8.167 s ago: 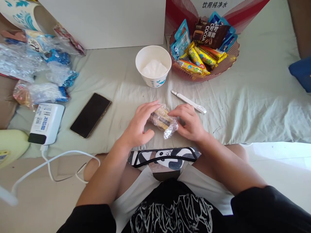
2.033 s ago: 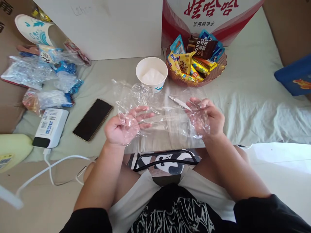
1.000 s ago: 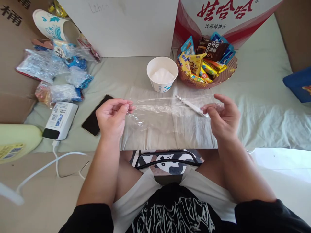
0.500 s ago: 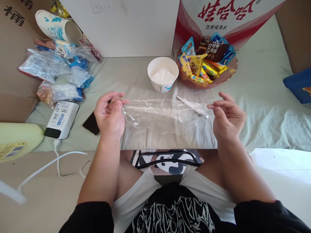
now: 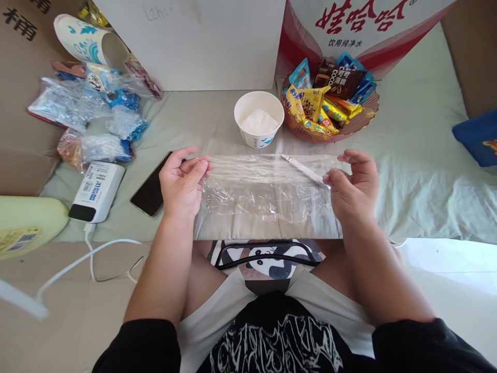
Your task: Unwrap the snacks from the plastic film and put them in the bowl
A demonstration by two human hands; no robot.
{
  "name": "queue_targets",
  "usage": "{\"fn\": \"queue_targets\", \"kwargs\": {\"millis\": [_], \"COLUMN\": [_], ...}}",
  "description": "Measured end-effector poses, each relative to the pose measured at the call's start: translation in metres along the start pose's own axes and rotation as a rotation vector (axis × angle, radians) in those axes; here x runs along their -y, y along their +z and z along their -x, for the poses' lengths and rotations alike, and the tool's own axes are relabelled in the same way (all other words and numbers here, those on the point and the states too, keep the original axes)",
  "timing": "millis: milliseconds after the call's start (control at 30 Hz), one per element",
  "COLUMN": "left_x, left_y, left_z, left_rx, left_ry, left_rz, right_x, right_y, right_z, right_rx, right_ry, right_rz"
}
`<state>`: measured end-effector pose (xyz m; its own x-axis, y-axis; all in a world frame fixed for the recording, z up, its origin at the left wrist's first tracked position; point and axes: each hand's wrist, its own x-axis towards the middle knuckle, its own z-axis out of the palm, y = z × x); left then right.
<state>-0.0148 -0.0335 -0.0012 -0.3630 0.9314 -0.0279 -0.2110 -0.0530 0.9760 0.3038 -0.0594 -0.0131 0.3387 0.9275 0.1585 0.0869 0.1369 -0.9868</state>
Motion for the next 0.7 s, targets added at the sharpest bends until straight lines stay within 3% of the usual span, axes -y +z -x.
{"fn": "queue_targets", "kwargs": {"millis": [100,167,233,300,467,533,633,700], "left_x": [0.004,0.001,-0.004,-0.011,-0.022,-0.024,-0.024,-0.024], "left_y": [-0.001,0.000,0.002,0.006,0.016,0.019,0.020,0.020], "left_z": [-0.004,-0.003,0.002,0.009,0.028,0.033,0.037,0.036], "left_rx": [-0.028,0.002,0.112,0.273,0.626,0.715,0.748,0.668], "left_ry": [-0.069,-0.137,-0.229,-0.314,-0.393,-0.413,-0.399,-0.331], "left_rz": [-0.081,-0.101,-0.095,-0.075,-0.010,-0.017,-0.045,-0.041], "right_x": [-0.003,-0.004,-0.003,-0.001,0.015,0.027,0.046,0.060], "right_y": [-0.003,-0.007,-0.012,-0.015,0.005,0.020,0.037,0.043], "right_z": [-0.001,-0.003,-0.003,-0.003,0.000,-0.003,-0.008,-0.007], "right_rx": [0.015,0.013,-0.022,0.036,0.737,0.921,1.173,1.279], "right_ry": [-0.030,-0.124,-0.241,-0.292,-0.275,-0.305,-0.260,-0.190], "right_rz": [0.139,0.331,0.502,0.504,0.266,0.289,0.417,0.534]}}
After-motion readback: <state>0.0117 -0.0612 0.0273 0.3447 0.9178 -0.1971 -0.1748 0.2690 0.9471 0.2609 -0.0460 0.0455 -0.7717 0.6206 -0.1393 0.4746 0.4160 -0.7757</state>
